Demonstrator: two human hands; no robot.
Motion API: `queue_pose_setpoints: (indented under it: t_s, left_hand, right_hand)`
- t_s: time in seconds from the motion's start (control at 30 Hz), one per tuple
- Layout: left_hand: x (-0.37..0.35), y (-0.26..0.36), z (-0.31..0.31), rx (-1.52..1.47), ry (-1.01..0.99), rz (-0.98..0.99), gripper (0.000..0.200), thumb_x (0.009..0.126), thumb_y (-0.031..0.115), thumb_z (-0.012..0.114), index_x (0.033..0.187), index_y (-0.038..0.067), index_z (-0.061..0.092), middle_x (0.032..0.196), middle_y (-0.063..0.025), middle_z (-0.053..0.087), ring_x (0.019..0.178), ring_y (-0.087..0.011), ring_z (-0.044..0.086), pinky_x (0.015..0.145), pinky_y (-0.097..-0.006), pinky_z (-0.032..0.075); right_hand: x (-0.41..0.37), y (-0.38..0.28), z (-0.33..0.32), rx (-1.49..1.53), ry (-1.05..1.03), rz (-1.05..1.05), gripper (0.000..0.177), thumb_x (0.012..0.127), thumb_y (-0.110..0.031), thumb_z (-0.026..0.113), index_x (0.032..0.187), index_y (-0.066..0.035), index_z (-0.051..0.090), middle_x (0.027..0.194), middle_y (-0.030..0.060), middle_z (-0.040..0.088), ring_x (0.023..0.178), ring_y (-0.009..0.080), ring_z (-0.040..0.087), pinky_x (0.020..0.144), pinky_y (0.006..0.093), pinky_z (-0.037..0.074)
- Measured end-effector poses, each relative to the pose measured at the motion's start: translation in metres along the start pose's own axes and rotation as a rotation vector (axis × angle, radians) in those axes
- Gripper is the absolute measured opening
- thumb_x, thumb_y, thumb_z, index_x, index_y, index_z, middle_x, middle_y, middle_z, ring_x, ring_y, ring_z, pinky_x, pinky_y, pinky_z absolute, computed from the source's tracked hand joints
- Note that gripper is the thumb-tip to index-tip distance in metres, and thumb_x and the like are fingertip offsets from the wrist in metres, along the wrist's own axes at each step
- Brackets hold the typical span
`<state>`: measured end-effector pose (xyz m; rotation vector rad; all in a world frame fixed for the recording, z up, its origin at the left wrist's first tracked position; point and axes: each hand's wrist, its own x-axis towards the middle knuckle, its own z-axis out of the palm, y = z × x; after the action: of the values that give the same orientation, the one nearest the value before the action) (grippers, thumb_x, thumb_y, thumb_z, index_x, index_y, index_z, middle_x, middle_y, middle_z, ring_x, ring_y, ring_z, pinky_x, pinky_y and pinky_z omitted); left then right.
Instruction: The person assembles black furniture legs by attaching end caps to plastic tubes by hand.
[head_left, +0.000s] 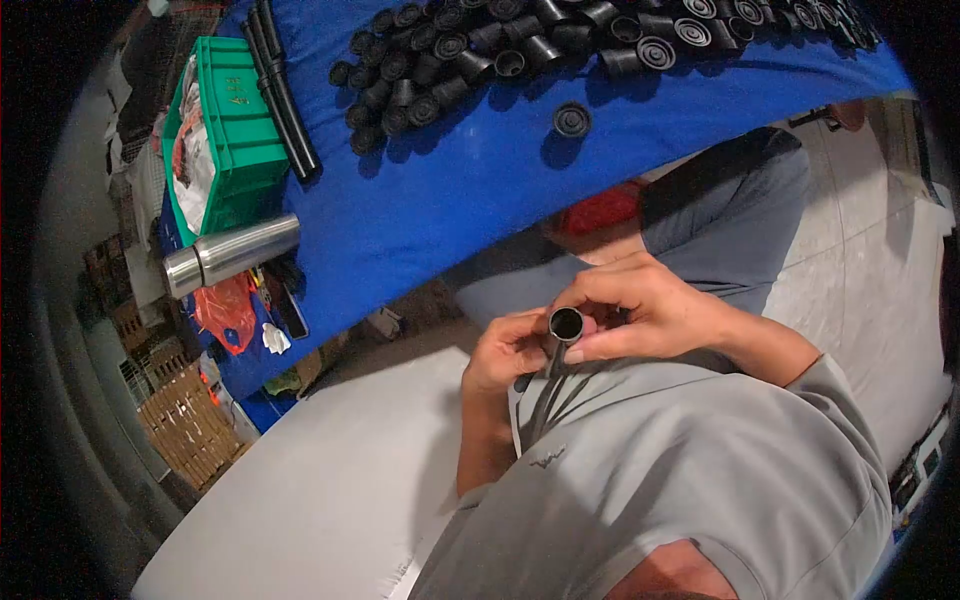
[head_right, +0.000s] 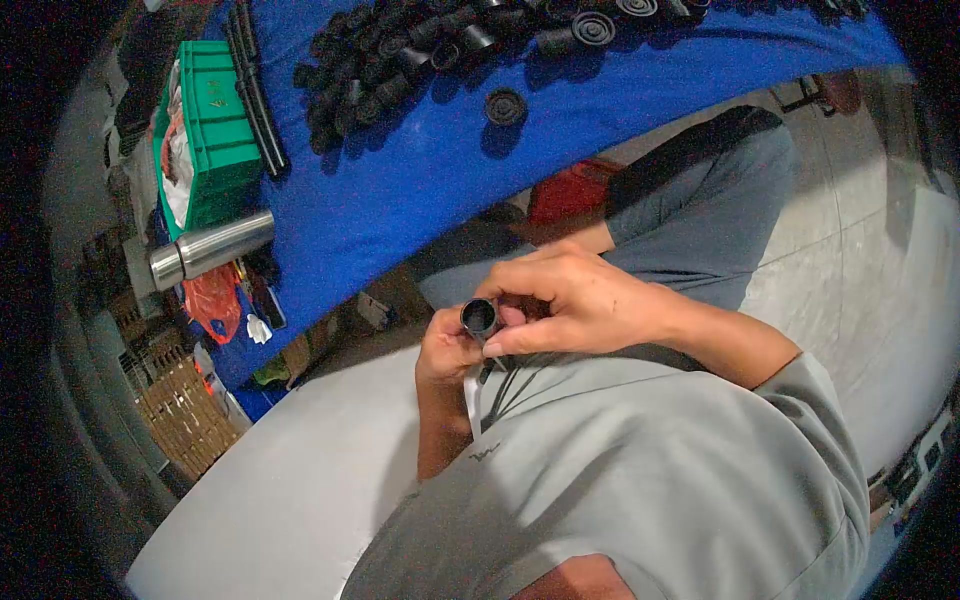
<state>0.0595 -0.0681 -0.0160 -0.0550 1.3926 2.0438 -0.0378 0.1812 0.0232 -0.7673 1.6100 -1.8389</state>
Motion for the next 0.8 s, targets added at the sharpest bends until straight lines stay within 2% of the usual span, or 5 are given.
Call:
queue_pose_setpoints:
  t_s: [0.27, 0.37, 0.6, 0.73, 0.8]
  left_hand:
    - [0.004, -0.014, -0.002, -0.254, -0.028, -0.071, 0.045, 0.088, 0.017, 0.077, 0.126, -0.003, 0.064, 0.112, -0.0096, 0.071, 0.1, -0.017, 0.066, 0.09, -0.0316, 0.052]
    - [0.014, 0.003, 0.023, -0.206, 0.102, 0.017, 0.056, 0.08, 0.034, 0.088, 0.114, -0.003, 0.064, 0.099, -0.0077, 0.071, 0.086, -0.0172, 0.069, 0.079, -0.0313, 0.056]
    - [0.009, 0.019, 0.007, -0.129, 0.011, 0.031, 0.041, 0.097, 0.03, 0.074, 0.119, -0.004, 0.066, 0.1, -0.008, 0.072, 0.082, -0.014, 0.068, 0.074, -0.0285, 0.056]
    - [0.006, 0.062, 0.013, 0.402, 0.04, -0.08, 0.034, 0.098, 0.025, 0.071, 0.113, -0.006, 0.07, 0.095, -0.0123, 0.074, 0.081, -0.0186, 0.071, 0.074, -0.0309, 0.057]
    - [0.012, 0.069, 0.026, 0.767, 0.444, 0.413, 0.028, 0.095, 0.019, 0.073, 0.11, -0.005, 0.071, 0.092, -0.0136, 0.074, 0.078, -0.0235, 0.071, 0.072, -0.0317, 0.057]
  right_hand:
    - [0.007, 0.0, -0.006, -0.139, 0.047, -0.076, 0.035, 0.084, -0.025, 0.084, 0.105, -0.002, 0.069, 0.078, 0.0067, 0.066, 0.065, 0.0166, 0.062, 0.058, 0.0296, 0.046]
    - [0.003, 0.002, -0.008, -0.177, 0.113, -0.079, 0.035, 0.079, -0.022, 0.087, 0.102, -0.002, 0.071, 0.079, 0.0063, 0.068, 0.063, 0.0139, 0.062, 0.059, 0.0282, 0.046]
    - [0.021, -0.009, -0.024, -0.148, -0.091, 0.064, 0.038, 0.075, -0.018, 0.086, 0.105, -0.003, 0.069, 0.074, 0.0009, 0.062, 0.062, 0.0077, 0.058, 0.056, 0.0255, 0.043]
    - [0.036, -0.024, -0.028, -0.235, -0.177, 0.052, 0.035, 0.079, -0.022, 0.081, 0.104, -0.001, 0.069, 0.077, 0.0071, 0.066, 0.07, 0.016, 0.065, 0.065, 0.0316, 0.049]
    - [0.037, -0.019, -0.03, -0.289, -0.075, 0.002, 0.028, 0.082, -0.02, 0.077, 0.099, 0.001, 0.071, 0.081, 0.0092, 0.069, 0.073, 0.0187, 0.066, 0.069, 0.0337, 0.051]
